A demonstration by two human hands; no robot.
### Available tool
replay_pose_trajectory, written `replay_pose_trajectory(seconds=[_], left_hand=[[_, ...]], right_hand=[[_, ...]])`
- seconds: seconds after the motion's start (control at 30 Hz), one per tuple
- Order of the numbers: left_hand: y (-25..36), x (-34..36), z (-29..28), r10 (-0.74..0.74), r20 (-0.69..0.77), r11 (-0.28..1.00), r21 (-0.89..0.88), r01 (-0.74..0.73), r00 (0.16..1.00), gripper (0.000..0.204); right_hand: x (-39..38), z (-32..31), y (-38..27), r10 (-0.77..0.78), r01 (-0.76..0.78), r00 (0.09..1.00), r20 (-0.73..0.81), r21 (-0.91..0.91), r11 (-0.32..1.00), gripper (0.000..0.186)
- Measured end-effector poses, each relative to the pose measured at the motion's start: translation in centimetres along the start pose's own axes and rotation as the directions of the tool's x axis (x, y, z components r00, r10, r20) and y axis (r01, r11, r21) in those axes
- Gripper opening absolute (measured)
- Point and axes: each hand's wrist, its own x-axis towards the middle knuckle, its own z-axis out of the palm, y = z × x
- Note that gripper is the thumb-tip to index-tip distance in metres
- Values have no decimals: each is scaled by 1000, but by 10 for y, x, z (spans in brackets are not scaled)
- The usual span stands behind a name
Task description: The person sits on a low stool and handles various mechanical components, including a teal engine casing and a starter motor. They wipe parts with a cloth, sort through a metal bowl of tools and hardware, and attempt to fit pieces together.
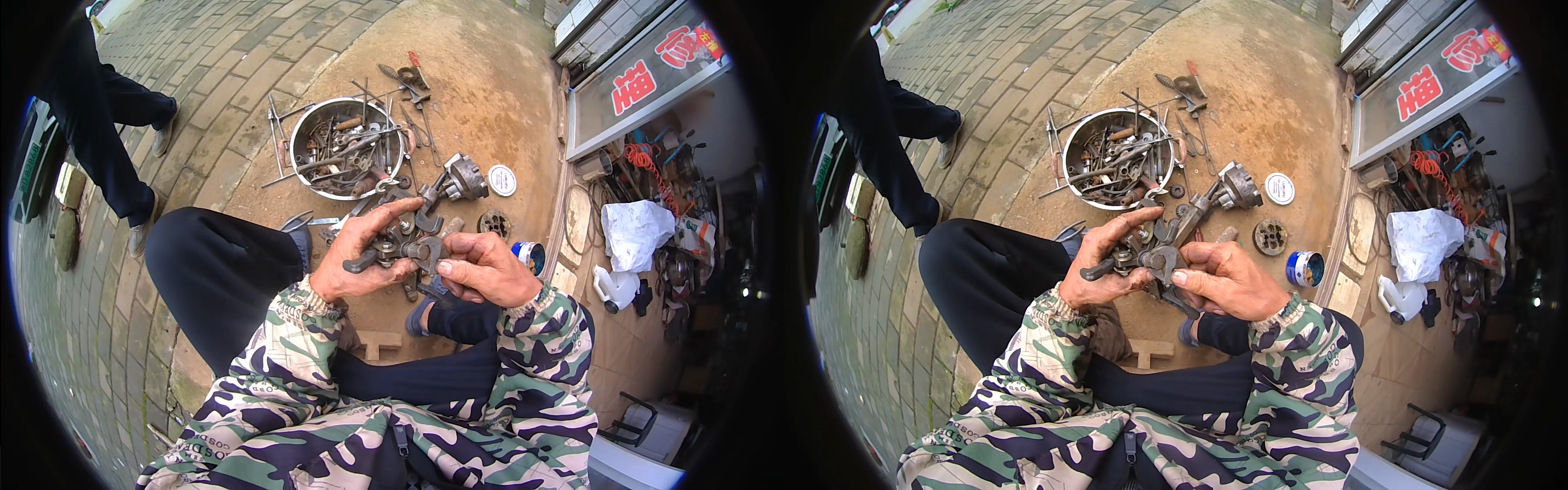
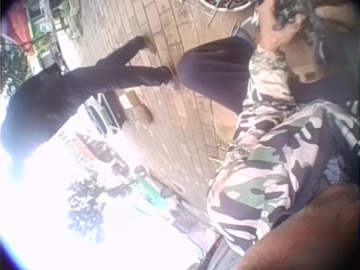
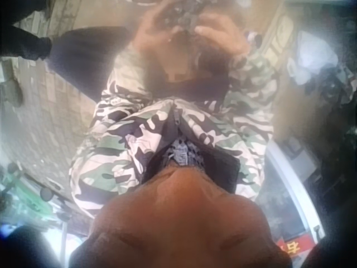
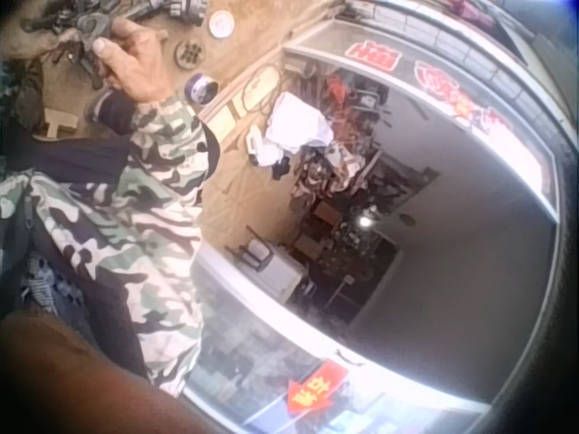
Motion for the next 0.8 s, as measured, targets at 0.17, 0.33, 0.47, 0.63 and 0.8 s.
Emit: replay_pose_trajectory(seconds=[0.17,0.33,0.47,0.63,0.8], left_hand=[[-4,0,-2,-25,25,984,-178,29,999,80],[-2,-3,-1,30,15,985,-173,-27,999,77],[2,2,6,41,-97,997,-62,-47,994,80],[-8,4,3,104,-153,986,144,-82,983,80],[-8,5,4,79,-199,975,218,-35,977,78]], right_hand=[[2,3,3,-12,11,1000,-24,-36,999,29],[6,0,4,-36,38,999,30,-91,995,30],[3,2,2,-119,115,992,-38,-109,987,23],[13,2,19,-424,287,900,-100,-595,750,23],[15,28,23,-624,151,726,-288,-819,554,23]])
